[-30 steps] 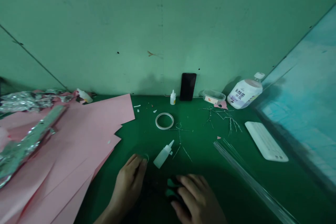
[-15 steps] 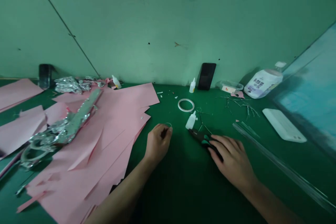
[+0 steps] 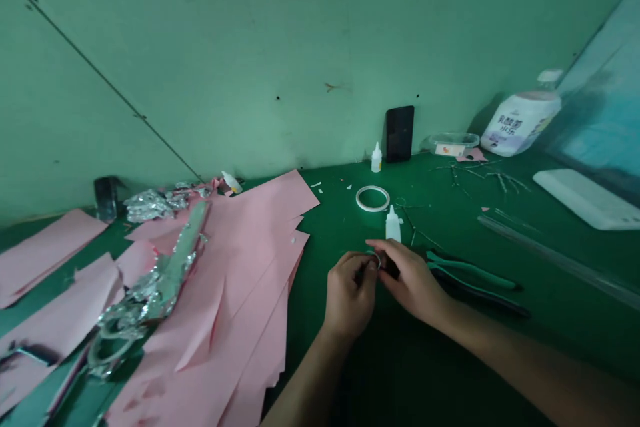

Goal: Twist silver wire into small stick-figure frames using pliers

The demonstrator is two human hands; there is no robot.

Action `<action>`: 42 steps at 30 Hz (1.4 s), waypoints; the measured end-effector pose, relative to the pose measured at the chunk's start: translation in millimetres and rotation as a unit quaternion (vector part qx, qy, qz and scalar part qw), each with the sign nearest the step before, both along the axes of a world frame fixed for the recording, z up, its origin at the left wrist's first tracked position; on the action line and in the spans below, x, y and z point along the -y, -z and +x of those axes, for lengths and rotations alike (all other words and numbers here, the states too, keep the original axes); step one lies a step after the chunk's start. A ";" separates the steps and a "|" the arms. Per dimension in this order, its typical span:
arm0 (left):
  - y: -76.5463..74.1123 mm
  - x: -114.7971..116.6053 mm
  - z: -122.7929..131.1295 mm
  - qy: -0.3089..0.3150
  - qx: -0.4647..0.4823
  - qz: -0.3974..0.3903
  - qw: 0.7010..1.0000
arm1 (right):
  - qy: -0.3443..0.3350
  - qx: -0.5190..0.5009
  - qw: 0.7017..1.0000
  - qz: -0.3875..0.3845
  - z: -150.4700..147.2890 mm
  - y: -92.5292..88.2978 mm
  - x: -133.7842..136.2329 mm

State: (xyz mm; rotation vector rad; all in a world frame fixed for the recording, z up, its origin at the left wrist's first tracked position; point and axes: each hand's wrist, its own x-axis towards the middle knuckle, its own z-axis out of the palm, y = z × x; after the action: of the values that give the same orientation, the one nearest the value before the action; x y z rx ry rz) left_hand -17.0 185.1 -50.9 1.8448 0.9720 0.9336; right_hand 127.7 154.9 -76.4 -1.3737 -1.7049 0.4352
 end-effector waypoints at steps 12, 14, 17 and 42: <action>-7.5 1.0 -1.5 -0.041 0.077 -0.214 0.973 | -0.011 -0.063 0.998 -0.002 2.9 -2.6 -1.8; -7.8 0.1 -1.6 -0.040 0.115 -0.260 0.958 | -0.019 -0.067 0.998 -0.011 3.6 -2.0 -1.6; -8.2 -1.5 -1.5 -0.044 0.143 -0.293 0.944 | -0.018 -0.063 0.998 -0.020 3.4 -1.5 -1.6; -5.0 -0.7 -6.4 0.044 0.258 -0.383 0.886 | 0.015 -0.028 0.999 0.036 7.0 -9.2 5.9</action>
State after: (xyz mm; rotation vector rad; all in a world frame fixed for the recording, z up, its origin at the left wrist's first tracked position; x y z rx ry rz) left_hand -23.4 185.8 -45.9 0.8961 0.7515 0.7643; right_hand 134.7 149.0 -67.2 -1.3203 -1.6369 0.3891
